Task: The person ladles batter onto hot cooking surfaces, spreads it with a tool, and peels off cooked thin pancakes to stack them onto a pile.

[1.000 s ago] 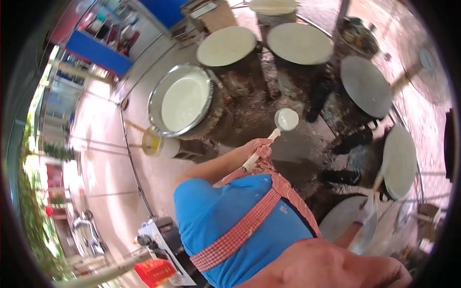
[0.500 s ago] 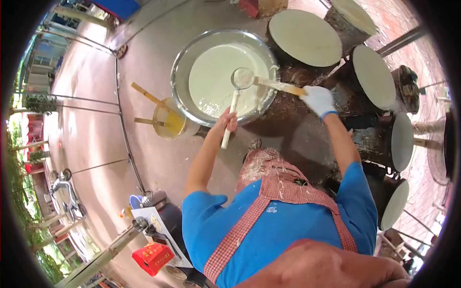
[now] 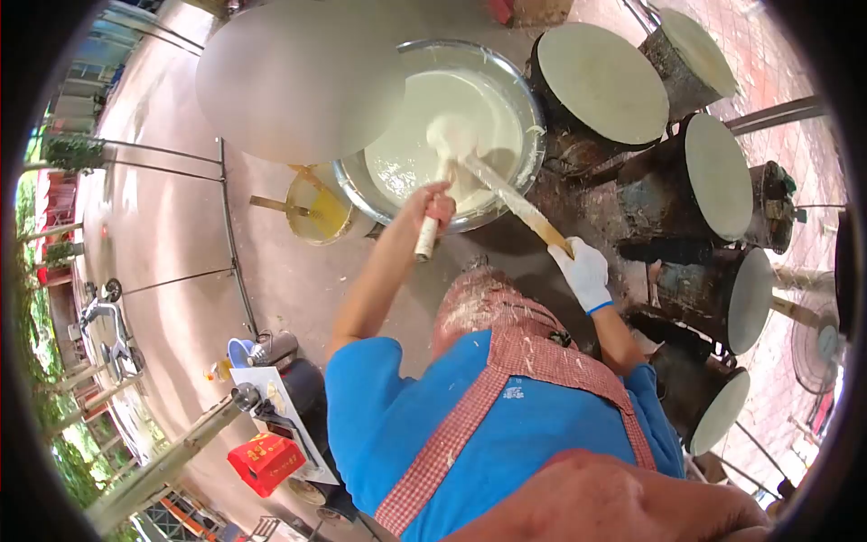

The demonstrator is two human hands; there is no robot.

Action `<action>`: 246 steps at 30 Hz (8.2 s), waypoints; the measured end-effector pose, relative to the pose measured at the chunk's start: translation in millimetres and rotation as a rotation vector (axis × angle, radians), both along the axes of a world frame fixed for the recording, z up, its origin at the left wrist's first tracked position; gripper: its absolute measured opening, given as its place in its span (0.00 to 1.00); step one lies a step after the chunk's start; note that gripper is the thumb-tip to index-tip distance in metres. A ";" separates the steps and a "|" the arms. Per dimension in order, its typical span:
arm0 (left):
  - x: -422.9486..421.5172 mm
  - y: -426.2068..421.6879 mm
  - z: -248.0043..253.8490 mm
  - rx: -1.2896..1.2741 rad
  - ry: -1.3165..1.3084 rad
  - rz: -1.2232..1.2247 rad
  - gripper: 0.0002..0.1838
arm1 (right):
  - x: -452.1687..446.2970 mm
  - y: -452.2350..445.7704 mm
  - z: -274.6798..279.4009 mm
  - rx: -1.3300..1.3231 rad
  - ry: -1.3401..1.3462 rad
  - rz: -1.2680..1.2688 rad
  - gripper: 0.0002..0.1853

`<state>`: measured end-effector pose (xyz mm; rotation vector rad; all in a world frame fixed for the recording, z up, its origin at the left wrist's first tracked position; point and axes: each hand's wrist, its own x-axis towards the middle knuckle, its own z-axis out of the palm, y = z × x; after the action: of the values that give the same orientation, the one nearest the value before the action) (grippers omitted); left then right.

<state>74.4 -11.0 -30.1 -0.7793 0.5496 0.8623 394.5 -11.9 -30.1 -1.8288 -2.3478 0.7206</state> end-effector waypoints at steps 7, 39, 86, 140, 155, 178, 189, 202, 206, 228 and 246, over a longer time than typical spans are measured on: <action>3.4 2.7 226.0 0.688 0.645 0.008 0.07 | -21.9 67.0 84.8 0.753 0.474 0.105 0.18; 452.4 -2.4 0.8 0.198 -0.267 -1.472 0.11 | 130.1 -409.9 -28.3 0.057 0.598 -1.677 0.20; 795.3 -130.7 -72.6 2.880 -0.051 -1.682 0.37 | 353.6 -458.6 -49.6 1.118 0.262 -2.540 0.17; 643.6 -98.0 -41.7 1.492 0.516 -2.105 0.37 | 404.8 -611.2 -16.0 0.647 1.374 -2.123 0.15; 617.8 -85.3 -35.1 1.197 0.587 -1.970 0.29 | 418.4 -655.8 -52.8 0.305 1.027 -1.739 0.09; 617.8 13.5 -43.8 0.751 0.152 -2.289 0.17 | 72.6 -535.5 -1.2 0.642 1.095 -2.754 0.18; 593.0 78.1 -29.3 0.194 -0.641 -1.997 0.28 | 188.6 -328.0 -69.4 0.159 -0.407 -2.687 0.13; 559.6 71.5 14.6 0.793 -0.612 -1.885 0.31 | 194.0 -379.6 -73.6 0.154 -0.301 -2.720 0.15; 564.8 68.8 0.6 0.561 -0.706 -1.836 0.30 | 232.6 -379.9 -45.8 0.704 -0.230 -2.807 0.15; 596.9 11.7 -38.3 0.227 -0.310 -2.279 0.11 | 241.9 -465.5 -31.5 0.694 -0.277 -2.726 0.18; 581.1 -31.1 -8.7 0.693 -0.218 -2.445 0.18 | 298.0 -481.9 -84.1 1.333 0.456 -2.559 0.15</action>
<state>655.5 -42.1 -38.7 0.6736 0.5264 -1.2831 692.4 -493.8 -114.1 -1.5734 0.7766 -0.6113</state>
